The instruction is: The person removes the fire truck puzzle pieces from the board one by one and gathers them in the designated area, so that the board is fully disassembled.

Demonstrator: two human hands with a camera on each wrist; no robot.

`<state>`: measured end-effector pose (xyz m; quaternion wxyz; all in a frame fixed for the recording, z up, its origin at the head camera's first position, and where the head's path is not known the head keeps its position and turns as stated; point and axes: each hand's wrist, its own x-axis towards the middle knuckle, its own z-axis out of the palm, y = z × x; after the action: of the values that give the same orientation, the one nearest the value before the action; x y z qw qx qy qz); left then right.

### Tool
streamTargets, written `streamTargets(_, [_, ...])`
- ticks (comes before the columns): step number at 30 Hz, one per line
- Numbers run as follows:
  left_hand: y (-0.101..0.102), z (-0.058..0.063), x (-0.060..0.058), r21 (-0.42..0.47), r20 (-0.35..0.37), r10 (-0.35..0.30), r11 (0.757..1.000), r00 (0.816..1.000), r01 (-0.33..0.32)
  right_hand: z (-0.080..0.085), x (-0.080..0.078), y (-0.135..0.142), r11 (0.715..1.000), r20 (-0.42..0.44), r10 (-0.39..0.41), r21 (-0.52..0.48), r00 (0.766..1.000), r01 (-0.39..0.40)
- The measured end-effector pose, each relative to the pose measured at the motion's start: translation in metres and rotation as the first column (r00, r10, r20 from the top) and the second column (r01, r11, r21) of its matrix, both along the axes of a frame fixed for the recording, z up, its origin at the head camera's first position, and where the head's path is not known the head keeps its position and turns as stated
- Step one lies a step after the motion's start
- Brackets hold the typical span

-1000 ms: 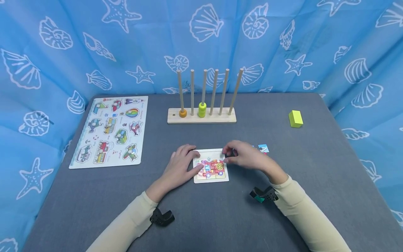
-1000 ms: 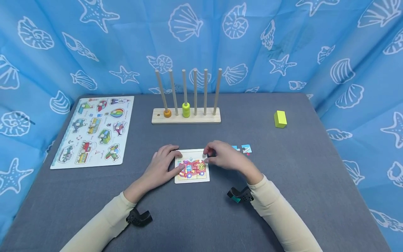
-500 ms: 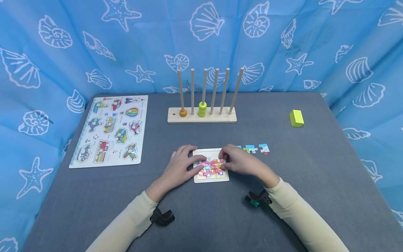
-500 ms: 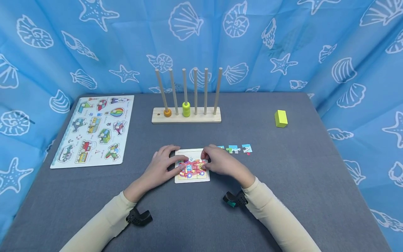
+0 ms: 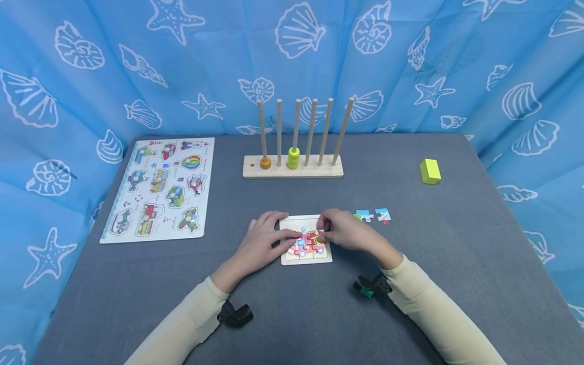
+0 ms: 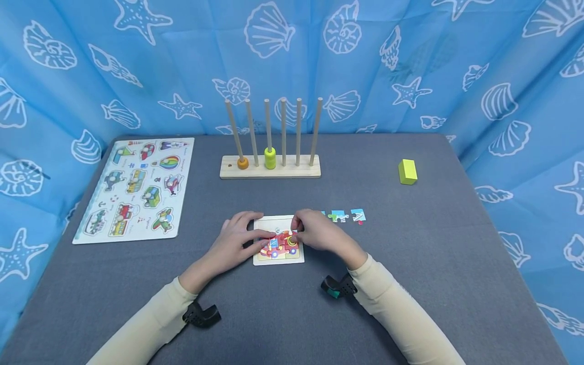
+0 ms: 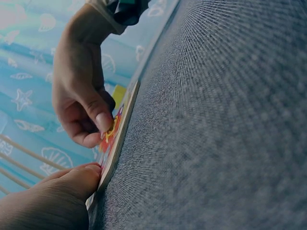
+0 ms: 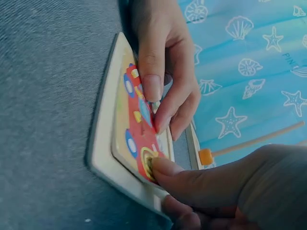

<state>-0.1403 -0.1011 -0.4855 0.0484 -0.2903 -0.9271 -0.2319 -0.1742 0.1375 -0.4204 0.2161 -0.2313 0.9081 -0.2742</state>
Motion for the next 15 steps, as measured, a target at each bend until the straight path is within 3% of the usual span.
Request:
streamTargets(11, [-0.001, -0.002, -0.001, -0.012, -0.002, -0.012, 1.0, 1.0, 0.012, 0.001, -0.013, -0.002, 1.0, 0.095, -0.007, -0.009, 0.995, 0.008])
streamTargets(15, [-0.001, -0.002, 0.0, -0.007, -0.044, -0.09, 0.996, 0.995, 0.09, 0.001, -0.015, -0.003, 1.0, 0.11, 0.003, 0.008, 0.994, -0.004])
